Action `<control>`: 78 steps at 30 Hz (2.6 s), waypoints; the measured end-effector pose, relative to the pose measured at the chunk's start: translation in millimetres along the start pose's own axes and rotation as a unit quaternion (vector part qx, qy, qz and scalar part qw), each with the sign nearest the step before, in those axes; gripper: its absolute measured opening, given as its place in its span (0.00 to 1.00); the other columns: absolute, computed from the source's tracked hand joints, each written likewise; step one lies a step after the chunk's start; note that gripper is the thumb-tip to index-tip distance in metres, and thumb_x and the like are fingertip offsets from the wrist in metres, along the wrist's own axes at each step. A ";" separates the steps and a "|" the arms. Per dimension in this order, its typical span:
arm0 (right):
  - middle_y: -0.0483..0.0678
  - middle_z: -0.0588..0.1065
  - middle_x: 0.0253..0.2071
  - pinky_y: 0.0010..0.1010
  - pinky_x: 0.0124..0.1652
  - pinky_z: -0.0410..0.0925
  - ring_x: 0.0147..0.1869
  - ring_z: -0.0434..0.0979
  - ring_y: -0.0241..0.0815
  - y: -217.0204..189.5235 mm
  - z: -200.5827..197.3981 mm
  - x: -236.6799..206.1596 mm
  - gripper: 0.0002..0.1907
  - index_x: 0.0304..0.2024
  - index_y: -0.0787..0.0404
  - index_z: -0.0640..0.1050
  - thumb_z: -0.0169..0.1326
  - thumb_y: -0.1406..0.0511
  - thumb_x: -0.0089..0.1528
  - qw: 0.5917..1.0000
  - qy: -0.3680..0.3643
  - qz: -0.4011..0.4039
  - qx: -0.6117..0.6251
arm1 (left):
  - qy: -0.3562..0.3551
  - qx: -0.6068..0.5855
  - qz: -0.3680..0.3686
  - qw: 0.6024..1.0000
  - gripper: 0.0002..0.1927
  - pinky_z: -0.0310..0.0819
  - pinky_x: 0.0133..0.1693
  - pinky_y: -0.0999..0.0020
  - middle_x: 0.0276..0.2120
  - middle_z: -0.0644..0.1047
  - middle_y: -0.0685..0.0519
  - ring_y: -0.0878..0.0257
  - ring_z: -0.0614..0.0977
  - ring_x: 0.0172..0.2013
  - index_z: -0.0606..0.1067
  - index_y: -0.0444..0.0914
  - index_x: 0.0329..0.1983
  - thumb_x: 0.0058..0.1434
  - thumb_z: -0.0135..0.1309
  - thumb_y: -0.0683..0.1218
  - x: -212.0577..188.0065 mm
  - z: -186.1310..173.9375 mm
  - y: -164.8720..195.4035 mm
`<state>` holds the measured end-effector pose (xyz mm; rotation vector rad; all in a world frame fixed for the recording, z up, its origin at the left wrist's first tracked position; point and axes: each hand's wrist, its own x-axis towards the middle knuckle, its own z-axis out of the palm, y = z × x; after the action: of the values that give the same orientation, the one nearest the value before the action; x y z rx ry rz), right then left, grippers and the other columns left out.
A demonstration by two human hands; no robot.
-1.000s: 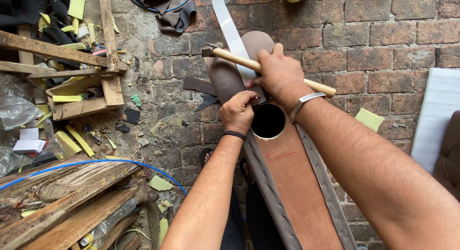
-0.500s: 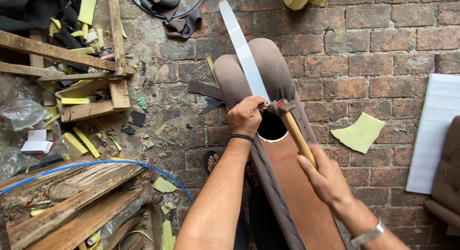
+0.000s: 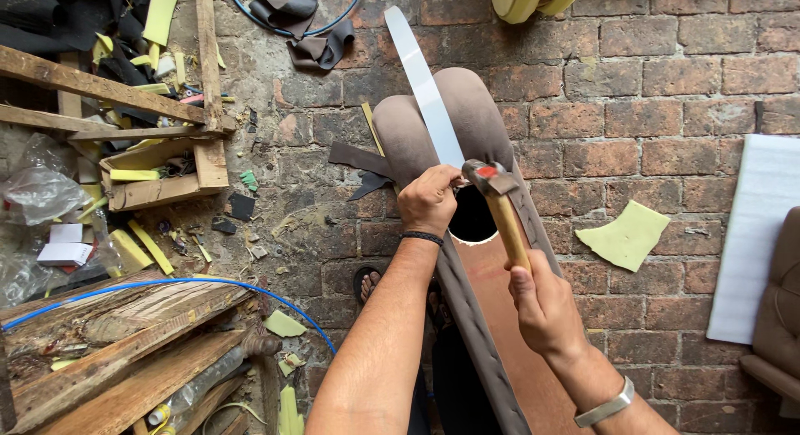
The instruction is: The person fits a white plastic strip into a brown upholstered armrest, then uses a hammer and nails to secure it. They retrieve nails from a wooden box, hammer them in, and later use a staple gun to attach fabric. The person also handles a large yellow foam cushion.
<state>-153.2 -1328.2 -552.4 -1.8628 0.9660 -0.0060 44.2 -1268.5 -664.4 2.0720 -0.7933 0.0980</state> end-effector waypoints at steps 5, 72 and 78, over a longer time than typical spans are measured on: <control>0.57 0.75 0.23 0.50 0.30 0.68 0.28 0.77 0.60 3.5 1.6 8.4 0.21 0.42 0.60 0.71 0.39 0.50 0.70 0.995 -0.021 0.039 -0.091 | -0.002 0.005 -0.010 1.000 0.08 0.81 0.37 0.65 0.34 0.83 0.56 0.58 0.86 0.34 0.78 0.43 0.34 0.59 0.56 0.35 -1.4 2.4 0.6; 0.48 0.71 0.18 0.38 0.25 0.65 0.22 0.70 0.42 6.7 -1.6 1.9 0.23 0.32 0.62 0.72 0.43 0.50 0.69 0.996 0.004 0.082 -0.016 | -0.072 0.003 -0.036 0.997 0.15 0.82 0.41 0.64 0.52 0.80 0.58 0.57 0.87 0.38 0.82 0.52 0.43 0.60 0.54 0.38 14.4 -12.2 6.8; 0.44 0.67 0.18 0.32 0.24 0.62 0.22 0.65 0.35 24.4 12.5 -3.9 0.23 0.32 0.61 0.72 0.43 0.50 0.69 0.989 -0.009 0.126 0.072 | -0.364 0.252 0.035 0.896 0.32 0.81 0.37 0.59 0.72 0.62 0.58 0.54 0.86 0.38 0.70 0.66 0.65 0.61 0.51 0.42 66.8 -39.2 -6.2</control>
<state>-165.8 -1320.8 -576.0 -1.5969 1.1509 0.0915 109.2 -1269.3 -621.8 2.6007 -1.4085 -0.5176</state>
